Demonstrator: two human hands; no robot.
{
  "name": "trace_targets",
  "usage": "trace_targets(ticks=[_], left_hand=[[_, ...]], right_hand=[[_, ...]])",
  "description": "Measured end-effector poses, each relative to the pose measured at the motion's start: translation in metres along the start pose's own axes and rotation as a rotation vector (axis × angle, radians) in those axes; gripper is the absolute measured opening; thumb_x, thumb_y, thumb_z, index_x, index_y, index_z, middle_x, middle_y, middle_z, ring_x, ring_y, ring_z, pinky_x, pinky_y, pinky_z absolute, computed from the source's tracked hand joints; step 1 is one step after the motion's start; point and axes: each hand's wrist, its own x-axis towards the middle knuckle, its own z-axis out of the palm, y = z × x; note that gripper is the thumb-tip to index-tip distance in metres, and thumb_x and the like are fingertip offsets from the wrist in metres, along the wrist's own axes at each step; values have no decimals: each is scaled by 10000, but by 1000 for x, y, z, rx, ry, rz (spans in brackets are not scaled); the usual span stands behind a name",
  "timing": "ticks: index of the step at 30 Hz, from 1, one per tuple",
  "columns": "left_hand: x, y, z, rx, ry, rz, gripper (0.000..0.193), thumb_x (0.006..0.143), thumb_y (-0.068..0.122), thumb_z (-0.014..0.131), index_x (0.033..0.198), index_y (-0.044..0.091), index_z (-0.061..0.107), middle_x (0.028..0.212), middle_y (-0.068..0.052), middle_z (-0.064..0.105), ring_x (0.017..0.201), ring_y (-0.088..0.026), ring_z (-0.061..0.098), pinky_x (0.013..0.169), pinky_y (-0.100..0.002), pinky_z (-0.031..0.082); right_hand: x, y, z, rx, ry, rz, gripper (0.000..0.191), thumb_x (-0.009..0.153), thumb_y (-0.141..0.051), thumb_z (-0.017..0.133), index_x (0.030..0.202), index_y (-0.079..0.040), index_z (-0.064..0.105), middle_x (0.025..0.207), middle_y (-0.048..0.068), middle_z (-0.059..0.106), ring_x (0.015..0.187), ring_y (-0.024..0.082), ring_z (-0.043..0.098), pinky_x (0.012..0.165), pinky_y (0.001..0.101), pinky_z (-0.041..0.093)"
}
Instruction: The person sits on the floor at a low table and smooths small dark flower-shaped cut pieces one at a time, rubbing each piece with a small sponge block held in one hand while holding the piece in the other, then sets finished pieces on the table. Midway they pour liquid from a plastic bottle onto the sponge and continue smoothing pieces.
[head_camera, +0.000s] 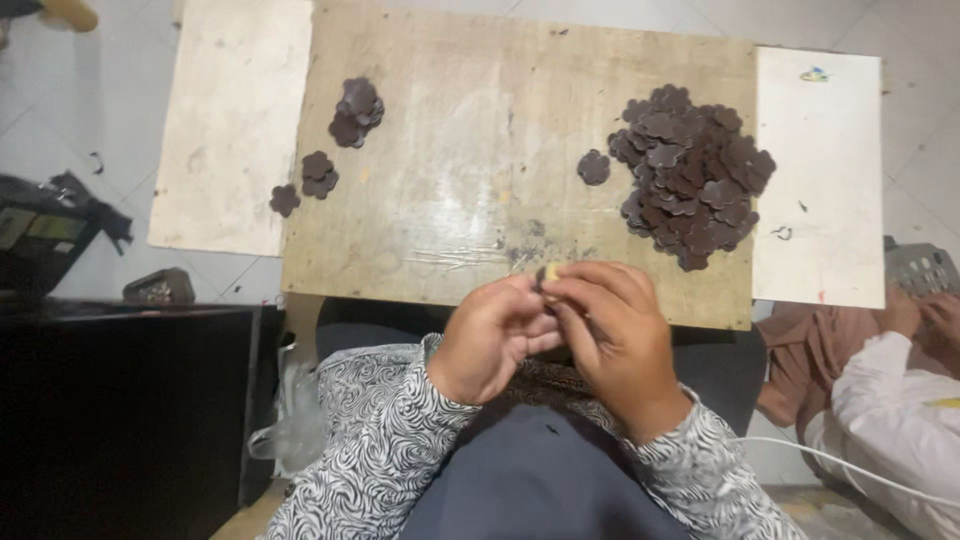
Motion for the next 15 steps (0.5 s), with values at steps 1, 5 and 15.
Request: trace_targets(ticks=[1,5,15], left_hand=[[1,-1,-1,15,61,-33,372,1106,174,412,1333,-74,572,1164,-133,675,1003,-171,659,898,-330,558],[3,-2,-11,51,222,-41,424,1113,262,376,1307,-64,565,1129,-144,677,986,-184,679,869,-326,560],[7,-1,-11,56,316,-111,491,1065,284,358,1417,-16,521,1222,-117,688,1059,-186,669,936,-361,556]], right_hand=[[1,-2,1,-33,-11,-27,265,834,19,761,1088,-51,740,1144,104,708,1087,295,650,940,381,533],[6,-4,9,-54,-94,-177,306,815,18,762,1112,-44,728,1147,79,711,1094,296,641,973,402,524],[6,17,-6,37,-242,-136,330,736,30,761,1050,-68,736,1101,64,725,1084,282,659,945,387,532]])
